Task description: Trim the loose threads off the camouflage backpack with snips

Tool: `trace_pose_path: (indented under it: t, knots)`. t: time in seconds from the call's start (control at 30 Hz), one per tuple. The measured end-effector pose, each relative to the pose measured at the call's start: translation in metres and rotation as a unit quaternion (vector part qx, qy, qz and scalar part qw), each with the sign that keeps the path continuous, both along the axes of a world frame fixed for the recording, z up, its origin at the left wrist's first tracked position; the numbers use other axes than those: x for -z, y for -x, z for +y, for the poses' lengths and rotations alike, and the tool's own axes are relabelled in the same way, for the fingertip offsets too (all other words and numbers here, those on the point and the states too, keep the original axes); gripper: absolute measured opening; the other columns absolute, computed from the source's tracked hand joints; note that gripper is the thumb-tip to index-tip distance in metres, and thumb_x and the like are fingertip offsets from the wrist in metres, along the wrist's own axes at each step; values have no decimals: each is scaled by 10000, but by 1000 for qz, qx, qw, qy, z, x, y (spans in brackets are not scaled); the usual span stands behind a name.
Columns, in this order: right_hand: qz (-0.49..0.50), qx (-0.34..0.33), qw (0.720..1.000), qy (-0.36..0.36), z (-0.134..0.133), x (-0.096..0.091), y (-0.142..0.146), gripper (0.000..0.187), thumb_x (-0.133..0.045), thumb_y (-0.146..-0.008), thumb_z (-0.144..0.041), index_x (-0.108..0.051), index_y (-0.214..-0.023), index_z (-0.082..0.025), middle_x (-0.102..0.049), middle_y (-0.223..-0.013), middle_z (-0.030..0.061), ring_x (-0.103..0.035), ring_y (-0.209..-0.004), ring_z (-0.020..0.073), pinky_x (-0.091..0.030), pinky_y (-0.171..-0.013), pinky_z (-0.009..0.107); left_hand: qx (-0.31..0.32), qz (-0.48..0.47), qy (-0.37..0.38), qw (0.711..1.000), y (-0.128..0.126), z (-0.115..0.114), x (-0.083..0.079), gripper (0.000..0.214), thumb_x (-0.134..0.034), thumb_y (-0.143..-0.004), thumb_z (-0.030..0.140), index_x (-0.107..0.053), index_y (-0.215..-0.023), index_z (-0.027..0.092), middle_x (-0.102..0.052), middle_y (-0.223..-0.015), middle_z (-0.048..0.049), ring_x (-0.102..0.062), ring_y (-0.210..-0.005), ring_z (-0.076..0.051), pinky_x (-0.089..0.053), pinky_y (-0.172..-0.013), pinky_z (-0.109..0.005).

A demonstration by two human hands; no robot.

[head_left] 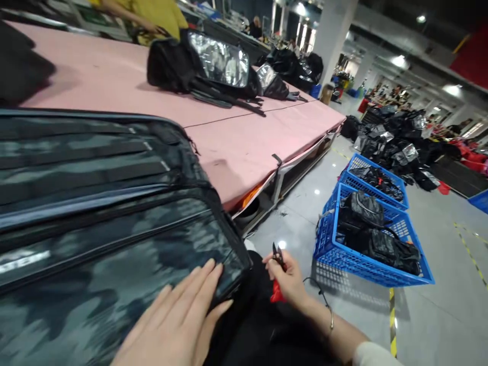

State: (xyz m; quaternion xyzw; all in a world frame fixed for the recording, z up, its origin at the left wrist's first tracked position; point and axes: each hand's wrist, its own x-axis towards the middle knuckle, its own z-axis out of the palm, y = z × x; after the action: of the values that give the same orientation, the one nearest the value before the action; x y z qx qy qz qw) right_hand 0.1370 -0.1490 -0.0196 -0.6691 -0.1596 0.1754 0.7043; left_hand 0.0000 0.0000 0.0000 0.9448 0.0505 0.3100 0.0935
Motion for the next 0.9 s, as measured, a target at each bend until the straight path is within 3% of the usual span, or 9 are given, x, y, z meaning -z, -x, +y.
trace_pose_path:
  t: [0.07, 0.17, 0.3, 0.43, 0.57, 0.73, 0.8, 0.9]
  knots:
    - [-13, 2, 1000, 16, -2, 0, 5, 135, -602, -729, -290, -620, -779, -165, -538, -673, -23, -475, -589, 92, -408, -597, 226, -13, 27, -44, 999, -1, -2, -10, 581, -356, -909, 462, -334, -1417, 179, -603, -1255, -128, -620, -1022, -301, -403, -963, -461]
    - [-44, 10, 999, 12, 2, 0, 13, 100, -651, -691, -258, -629, -738, -173, -571, -715, -12, -529, -631, 109, -443, -616, 234, -19, 45, -51, 998, -6, -3, -20, 571, -307, -921, 470, -350, -1401, 166, -619, -1232, -125, -627, -1012, -287, -414, -964, -443]
    - [-112, 44, 993, -2, 10, -2, 17, 114, -699, -687, -268, -620, -690, -186, -600, -750, 7, -567, -641, 124, -473, -595, 239, -25, 50, -34, 998, -4, -1, -19, 558, -290, -923, 480, -416, -1356, 152, -626, -1220, -130, -629, -1010, -290, -412, -971, -443]
    - [-235, 64, 969, -31, 17, -5, 18, 87, -715, -716, -264, -656, -744, -205, -624, -730, 14, -588, -647, 135, -496, -599, 248, -17, 57, -21, 998, -2, 2, -18, 556, -318, -914, 491, -421, -1358, 172, -628, -1219, -119, -628, -1019, -290, -417, -976, -442]
    - [-316, 66, 946, -6, 23, -3, 19, 75, -651, -772, -284, -679, -748, -218, -632, -705, 24, -601, -626, 138, -506, -569, 242, -10, 43, -25, 999, -3, 1, -23, 558, -327, -915, 490, -400, -1372, 179, -636, -1204, -123, -627, -1024, -296, -426, -965, -454]
    - [-390, 66, 918, -6, 27, 0, 19, 185, -436, -828, -198, -615, -784, -204, -610, -707, 30, -595, -681, 148, -507, -620, 258, -15, 41, -16, 999, -4, -2, -22, 565, -344, -910, 489, -364, -1396, 201, -630, -1215, -120, -624, -1031, -296, -426, -966, -461]
    - [-391, 55, 919, -11, 27, -3, 17, 178, -396, -830, -177, -571, -808, -194, -585, -725, 39, -573, -718, 160, -491, -639, 274, -19, 35, -14, 999, -4, -2, -19, 558, -359, -908, 482, -365, -1394, 208, -629, -1220, -112, -625, -1032, -291, -428, -958, -453]
    - [-339, 12, 940, -13, 23, -7, 15, 128, -415, -847, -184, -518, -771, -198, -540, -734, 30, -528, -703, 152, -453, -630, 269, -17, 36, -25, 999, -4, -2, -16, 534, -374, -910, 464, -401, -1368, 191, -622, -1231, -107, -614, -1057, -280, -428, -948, -436]
